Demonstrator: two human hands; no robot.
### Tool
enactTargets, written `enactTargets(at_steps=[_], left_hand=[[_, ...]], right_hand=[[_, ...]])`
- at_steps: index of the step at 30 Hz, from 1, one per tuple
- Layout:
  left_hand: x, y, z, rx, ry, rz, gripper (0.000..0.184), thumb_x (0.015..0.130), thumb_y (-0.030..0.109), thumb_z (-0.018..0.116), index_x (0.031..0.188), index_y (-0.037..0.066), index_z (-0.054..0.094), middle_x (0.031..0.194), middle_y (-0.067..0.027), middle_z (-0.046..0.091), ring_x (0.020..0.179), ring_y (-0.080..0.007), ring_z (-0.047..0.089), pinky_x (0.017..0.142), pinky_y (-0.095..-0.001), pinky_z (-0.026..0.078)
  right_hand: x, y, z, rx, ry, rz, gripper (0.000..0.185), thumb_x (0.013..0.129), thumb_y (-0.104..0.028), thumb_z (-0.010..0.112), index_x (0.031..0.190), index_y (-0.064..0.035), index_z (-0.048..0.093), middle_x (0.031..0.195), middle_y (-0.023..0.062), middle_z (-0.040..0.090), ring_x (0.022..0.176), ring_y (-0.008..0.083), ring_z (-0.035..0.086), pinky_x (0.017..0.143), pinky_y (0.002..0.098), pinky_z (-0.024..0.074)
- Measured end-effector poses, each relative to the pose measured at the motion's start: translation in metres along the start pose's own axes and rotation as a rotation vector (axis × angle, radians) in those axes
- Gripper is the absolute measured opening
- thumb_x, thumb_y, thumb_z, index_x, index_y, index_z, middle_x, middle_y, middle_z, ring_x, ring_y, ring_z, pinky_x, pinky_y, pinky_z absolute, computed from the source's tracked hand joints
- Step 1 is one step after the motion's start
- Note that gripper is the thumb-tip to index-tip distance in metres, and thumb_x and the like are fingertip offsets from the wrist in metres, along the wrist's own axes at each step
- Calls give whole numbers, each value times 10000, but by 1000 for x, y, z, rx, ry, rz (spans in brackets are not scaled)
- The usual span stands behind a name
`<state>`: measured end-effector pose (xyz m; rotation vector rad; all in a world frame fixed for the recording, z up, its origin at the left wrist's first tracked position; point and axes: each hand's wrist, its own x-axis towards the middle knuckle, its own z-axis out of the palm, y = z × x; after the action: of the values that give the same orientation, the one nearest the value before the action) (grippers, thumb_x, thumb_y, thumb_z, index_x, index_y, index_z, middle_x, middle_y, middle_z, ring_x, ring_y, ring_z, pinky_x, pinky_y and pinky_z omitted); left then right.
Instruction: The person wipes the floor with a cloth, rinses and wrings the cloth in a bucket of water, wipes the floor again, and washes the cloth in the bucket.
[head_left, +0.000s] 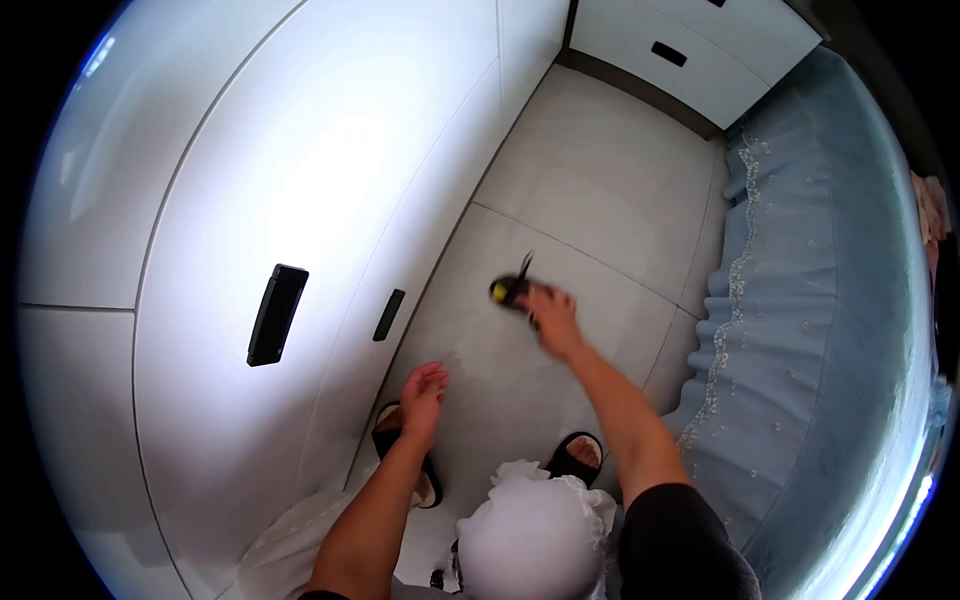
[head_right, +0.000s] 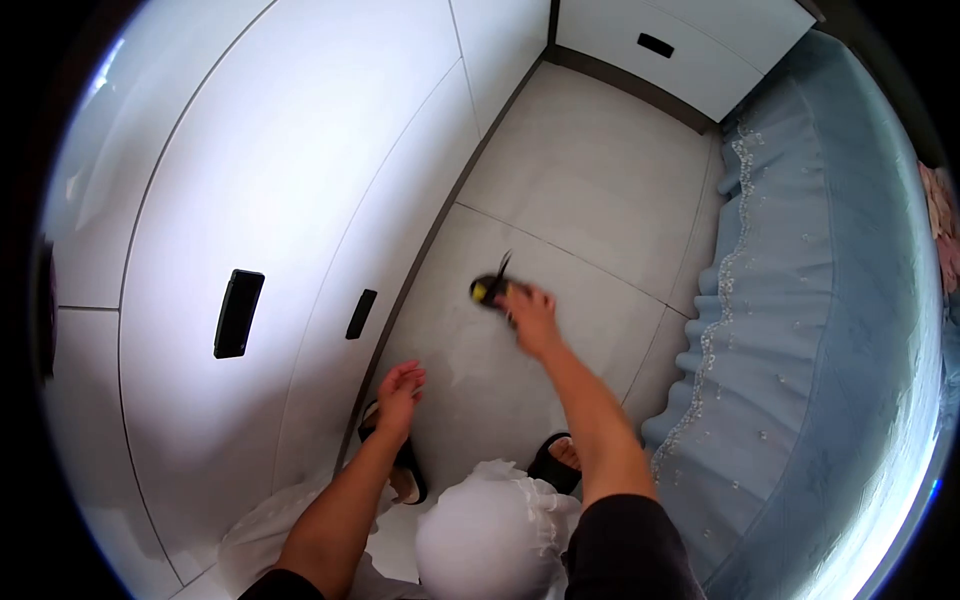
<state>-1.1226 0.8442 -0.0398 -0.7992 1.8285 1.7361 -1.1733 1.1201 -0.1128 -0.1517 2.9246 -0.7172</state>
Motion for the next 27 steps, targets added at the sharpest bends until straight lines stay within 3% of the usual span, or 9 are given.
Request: enactTargets(at_steps=[4,7,9,12,14,15,18,20,27], left_hand=[[-1,-3,5,-11,-39,26,203,943,181,532,1136,147,588,1050,19,623,935,-79,558,787,-252,432],[1,-5,10,-3,-55,26,203,946,182,532,1140,149,583,1046,23,621,932,-79,558,784,-249,433],[-2,-14,10,18,-73,8,206,949,178,528,1146,149,579,1047,25,618,931,-79,558,786,-249,433],[-11,-16,15,52,-103,9,210,952,169,516,1154,149,572,1053,26,613,933,-78,555,793,-251,431],[-18,-17,20,77,-116,15,212,954,162,506,1157,146,570,1059,25,610,937,-78,552,800,-252,429],[-20,-17,23,83,-119,10,214,954,157,503,1157,143,570,1058,24,610,938,-79,552,805,-253,428],[-27,-17,33,84,-137,3,212,955,138,489,1148,135,576,1046,21,614,926,-78,553,794,-247,429],[-31,-16,40,71,-154,24,207,956,115,475,1129,131,588,1022,21,623,897,-73,559,754,-232,433],[-53,-28,46,58,-268,72,225,943,141,509,1156,123,579,1054,3,616,924,-84,556,782,-248,448]], right_hand=[[-109,-48,66,148,-19,-340,494,770,-72,594,1226,-259,556,1376,2,453,1234,291,395,956,498,288],[-107,-63,48,-14,-275,-498,389,818,-191,579,1193,-293,579,1370,-46,460,1220,253,408,942,464,326],[-76,-40,39,-253,-132,-621,338,843,-230,539,1163,-320,596,1356,-74,473,1214,232,412,932,435,353],[-17,11,-7,-330,123,-339,292,859,-266,540,1139,-315,607,1251,-51,548,1182,245,443,885,436,384],[-16,47,-43,-312,115,-89,343,847,-151,560,1164,-274,599,1287,-31,529,1199,271,435,941,447,351],[-24,61,-51,-222,76,95,460,800,-41,580,1195,-277,582,1330,-28,495,1220,278,418,967,462,328],[-72,70,-54,-104,49,377,569,729,25,609,1210,-276,565,1367,-22,462,1227,290,403,966,478,323],[-109,44,-42,-34,95,411,658,649,110,586,1198,-251,566,1339,8,481,1191,324,419,939,462,337],[-184,-40,5,76,-3,293,670,627,111,584,1198,-238,566,1383,14,454,1200,309,414,919,465,357]])
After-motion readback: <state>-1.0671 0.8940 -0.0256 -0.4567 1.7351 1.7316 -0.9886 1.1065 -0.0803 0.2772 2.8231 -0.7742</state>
